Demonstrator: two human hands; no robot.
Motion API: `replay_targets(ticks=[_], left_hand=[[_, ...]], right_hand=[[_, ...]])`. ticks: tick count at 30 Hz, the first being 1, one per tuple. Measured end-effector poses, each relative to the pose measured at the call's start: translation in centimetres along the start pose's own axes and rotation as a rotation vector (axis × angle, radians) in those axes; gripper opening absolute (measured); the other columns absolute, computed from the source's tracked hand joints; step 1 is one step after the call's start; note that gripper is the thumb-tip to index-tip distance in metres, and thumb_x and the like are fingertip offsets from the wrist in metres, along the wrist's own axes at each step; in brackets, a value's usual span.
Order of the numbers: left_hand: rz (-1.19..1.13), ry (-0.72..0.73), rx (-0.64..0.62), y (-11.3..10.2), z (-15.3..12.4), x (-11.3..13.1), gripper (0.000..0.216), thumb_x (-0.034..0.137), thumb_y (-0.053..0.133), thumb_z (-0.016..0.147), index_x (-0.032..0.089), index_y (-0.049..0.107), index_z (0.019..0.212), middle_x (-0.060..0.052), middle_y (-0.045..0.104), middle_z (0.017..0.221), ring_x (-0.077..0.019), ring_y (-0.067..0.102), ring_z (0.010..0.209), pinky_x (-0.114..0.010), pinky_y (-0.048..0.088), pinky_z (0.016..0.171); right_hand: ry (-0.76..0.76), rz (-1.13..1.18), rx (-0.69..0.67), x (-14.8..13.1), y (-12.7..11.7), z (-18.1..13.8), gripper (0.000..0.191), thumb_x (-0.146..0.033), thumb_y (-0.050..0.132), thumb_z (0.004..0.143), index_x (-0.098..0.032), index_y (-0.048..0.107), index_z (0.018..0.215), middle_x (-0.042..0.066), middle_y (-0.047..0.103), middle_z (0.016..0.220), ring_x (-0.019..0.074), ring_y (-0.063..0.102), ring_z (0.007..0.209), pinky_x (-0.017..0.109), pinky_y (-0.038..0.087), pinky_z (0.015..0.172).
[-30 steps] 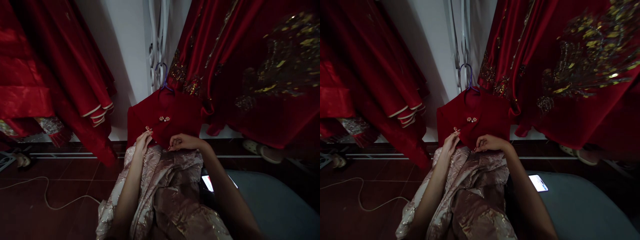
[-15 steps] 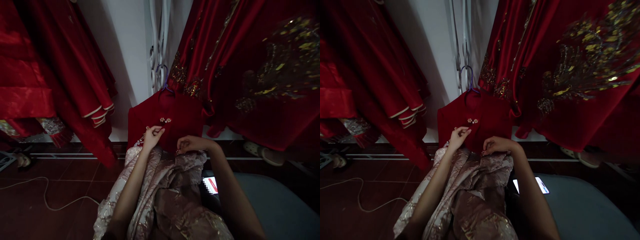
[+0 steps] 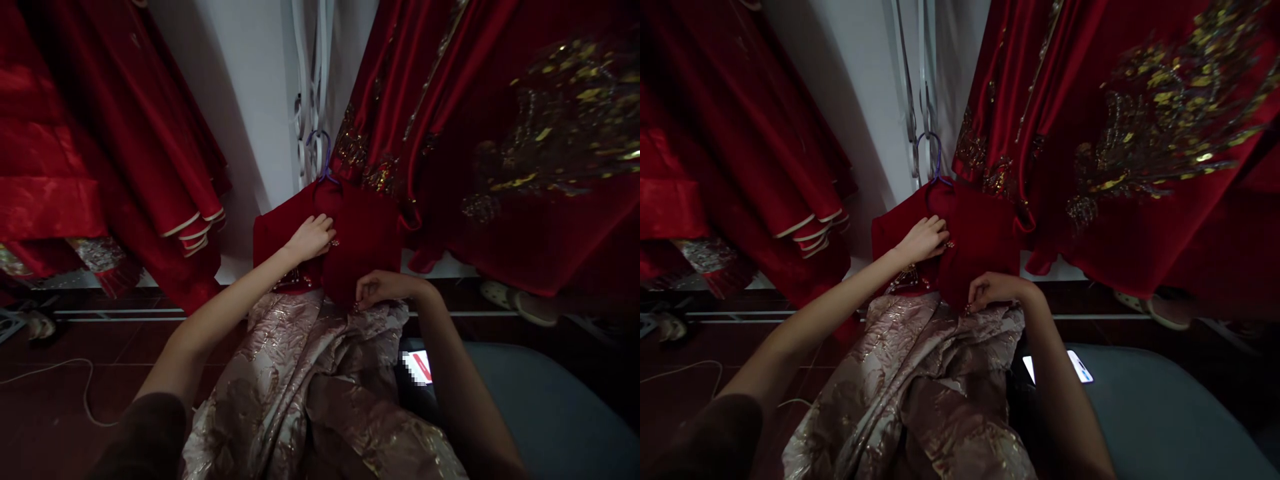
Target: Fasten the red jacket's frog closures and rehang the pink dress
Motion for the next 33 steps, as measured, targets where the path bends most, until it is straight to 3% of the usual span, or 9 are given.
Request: replay_targets(ticks=[7,15,18,22,24,26,28,31,33], left_hand=[[-0.169,0.149,0.140,-0.4,-0.5,-0.8,0.015,0.024,0.043,0.085,0.016,0.055,0.090,-0.004,0.059,0.083,-0.0160,0.054,0.088,-0.044,0.026,0.106],[-0.104,0.145,0.219,0.3,-1.2,-0.5,0.018,0.018,0.035,0.089,0.016,0.053,0.087,0.000,0.054,0.067,-0.0122,0.054,0.072,-0.046,0.021,0.110],[-0.060,0.133,0.232,0.5,-1.4,-0.5,0.019,0.017,0.034,0.089,0.017,0.052,0.086,0.000,0.055,0.068,-0.0121,0.054,0.072,-0.045,0.022,0.110],[-0.005,0.097,0.216,0.3,-1.7,-0.1,0.023,0.023,0.032,0.090,0.016,0.053,0.088,-0.002,0.058,0.070,-0.0134,0.056,0.073,-0.045,0.024,0.107],[0.007,0.004,0.191,0.2,-1.7,0.3,0.026,0.029,0.034,0.089,0.014,0.054,0.095,-0.004,0.060,0.069,-0.0155,0.057,0.072,-0.047,0.026,0.103],[0.018,-0.173,0.170,0.0,-1.7,0.6,0.032,0.031,0.038,0.087,0.010,0.053,0.105,-0.007,0.061,0.070,-0.0191,0.058,0.073,-0.049,0.028,0.099],[0.040,-0.370,0.169,-0.4,-1.9,0.8,0.037,0.026,0.039,0.085,0.008,0.049,0.116,-0.012,0.062,0.080,-0.0235,0.059,0.082,-0.051,0.029,0.095],[0.082,-0.611,0.197,-1.0,-2.6,0.4,0.052,0.013,0.036,0.082,0.016,0.033,0.133,-0.017,0.055,0.111,-0.0280,0.052,0.103,-0.052,0.030,0.095],[0.101,-0.746,0.223,-1.1,-3.5,-0.4,0.061,0.009,0.038,0.079,0.022,0.024,0.138,-0.017,0.043,0.128,-0.0297,0.044,0.115,-0.054,0.028,0.097]], right_hand=[[-0.025,0.042,0.057,-0.9,-0.6,-0.8,0.050,-0.055,0.061,0.066,-0.017,0.066,0.098,0.005,0.065,0.079,0.0155,0.058,0.075,0.027,0.043,0.068],[-0.077,0.038,0.178,-1.9,-0.3,-1.4,0.046,-0.052,0.058,0.071,-0.016,0.064,0.099,0.005,0.066,0.081,0.0151,0.059,0.075,0.028,0.045,0.071],[-0.140,0.067,0.387,-2.6,-0.8,-1.0,0.042,-0.052,0.059,0.070,-0.016,0.064,0.091,0.006,0.066,0.084,0.0158,0.059,0.078,0.030,0.046,0.074],[-0.349,0.243,0.879,-5.4,-2.2,0.8,0.039,-0.053,0.060,0.070,-0.018,0.062,0.088,0.006,0.065,0.092,0.0173,0.059,0.088,0.034,0.046,0.086],[-0.458,0.414,1.027,-7.4,-2.7,2.4,0.044,-0.057,0.053,0.075,-0.020,0.060,0.098,0.007,0.063,0.104,0.0180,0.058,0.098,0.035,0.045,0.090],[-0.468,0.496,0.952,-9.4,-2.7,4.4,0.054,-0.060,0.039,0.082,-0.020,0.054,0.114,0.009,0.056,0.119,0.0190,0.053,0.111,0.035,0.043,0.095],[-0.315,0.481,0.999,-10.4,-2.4,6.2,0.066,-0.064,0.036,0.081,-0.016,0.043,0.127,0.013,0.046,0.131,0.0219,0.044,0.122,0.038,0.038,0.100],[0.009,0.297,1.286,-9.8,-2.2,7.8,0.087,-0.066,0.045,0.074,-0.006,0.028,0.135,0.023,0.029,0.140,0.0305,0.027,0.131,0.045,0.025,0.106],[0.153,0.155,1.446,-8.4,-2.5,7.9,0.091,-0.065,0.046,0.074,0.001,0.026,0.132,0.030,0.029,0.136,0.0353,0.025,0.130,0.049,0.022,0.105]])
Point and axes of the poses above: each hand's wrist, its own z-axis towards the middle knuckle, its own y-axis out of the palm, x = y × z, the point moved 1 cm from there along z, towards the middle knuckle
